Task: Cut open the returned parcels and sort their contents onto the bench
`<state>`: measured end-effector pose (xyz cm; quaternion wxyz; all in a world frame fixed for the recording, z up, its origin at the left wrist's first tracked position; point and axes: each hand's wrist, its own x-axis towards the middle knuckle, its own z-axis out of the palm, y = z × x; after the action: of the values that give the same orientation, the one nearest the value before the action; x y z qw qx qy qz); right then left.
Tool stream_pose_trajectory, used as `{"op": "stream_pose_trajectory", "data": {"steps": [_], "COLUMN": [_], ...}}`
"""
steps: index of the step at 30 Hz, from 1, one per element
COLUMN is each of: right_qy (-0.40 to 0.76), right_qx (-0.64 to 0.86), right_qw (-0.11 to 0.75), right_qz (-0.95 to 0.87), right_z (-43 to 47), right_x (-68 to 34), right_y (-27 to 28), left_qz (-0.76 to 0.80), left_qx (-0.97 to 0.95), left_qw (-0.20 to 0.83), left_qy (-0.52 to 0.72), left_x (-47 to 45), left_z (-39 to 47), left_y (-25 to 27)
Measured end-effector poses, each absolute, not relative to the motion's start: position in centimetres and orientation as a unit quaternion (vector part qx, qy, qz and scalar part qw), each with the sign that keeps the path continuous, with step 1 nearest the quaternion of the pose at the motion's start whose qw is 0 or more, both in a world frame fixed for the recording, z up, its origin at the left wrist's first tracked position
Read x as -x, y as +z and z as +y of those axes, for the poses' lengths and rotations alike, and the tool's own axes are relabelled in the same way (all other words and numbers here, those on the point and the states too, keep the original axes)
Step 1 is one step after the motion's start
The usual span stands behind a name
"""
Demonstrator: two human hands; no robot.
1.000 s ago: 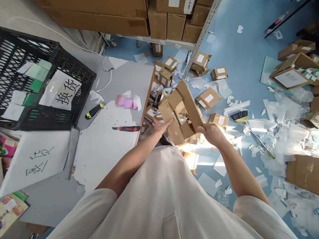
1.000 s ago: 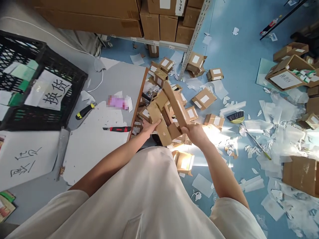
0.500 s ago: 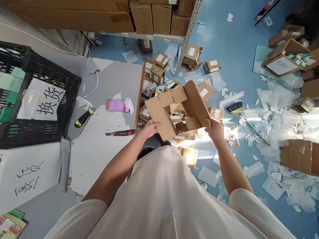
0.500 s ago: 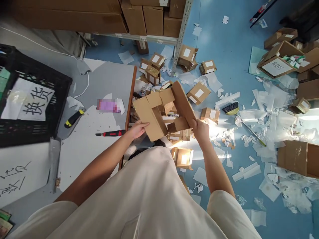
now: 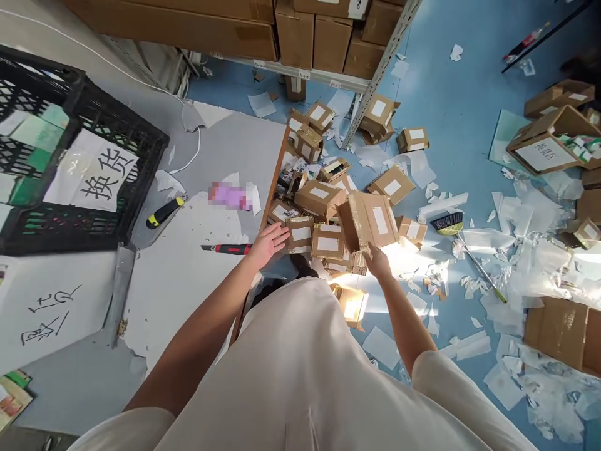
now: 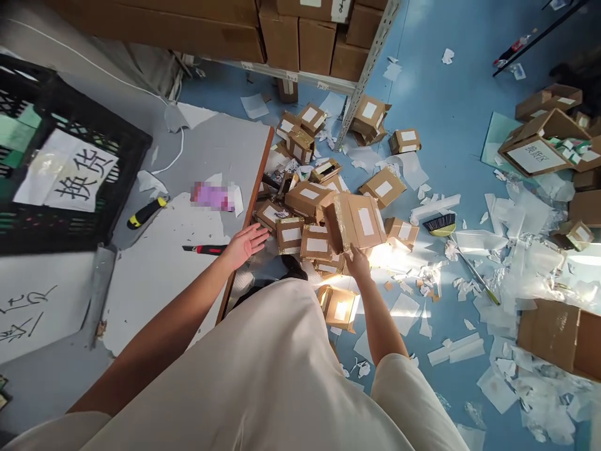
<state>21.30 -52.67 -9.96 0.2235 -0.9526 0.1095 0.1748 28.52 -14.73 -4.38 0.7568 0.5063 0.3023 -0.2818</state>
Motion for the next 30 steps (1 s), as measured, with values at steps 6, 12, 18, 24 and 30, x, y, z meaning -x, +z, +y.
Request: {"op": "stream_pose_trajectory", "data": {"steps": [6,12,18,24,30], "right_qy": [0.223,0.207,0.259,0.318,0.427], "right_qx": [0.937,0.889,0.762,0.605,0.483], "right_qw": [0.268,0.352,0.334,0.134,0.075], "right_qz": [0.013,-0.206,-0.491,-0.717,-0.761], "right_z": [-48.9,-38.5,-15.0,6.7,17.9], "right_x": [-22.6,-30.1,-33.3,-18.8,-0.2], "right_y": [-10.8,-8.3,-3.5,1.7,0.6], "left_qz": [0.357,0.459,0.643,0.78,0.745], "left_qx": [-0.481,-0.51,-0.37,-0.154,-0.072], "left_qw": [0.78,0.728,0.583,0.347,0.446], "left_qy": [-0.183,0.003,0.332,0.498,0.491], "left_x": [-25.7,-16.1,1.3,16.2,22.8], "left_z": [-10.6,-5.0,-2.9,-3.4,0.1], "left_y": [-2.0,1.8,1.2,-0.4,-1.8]}}
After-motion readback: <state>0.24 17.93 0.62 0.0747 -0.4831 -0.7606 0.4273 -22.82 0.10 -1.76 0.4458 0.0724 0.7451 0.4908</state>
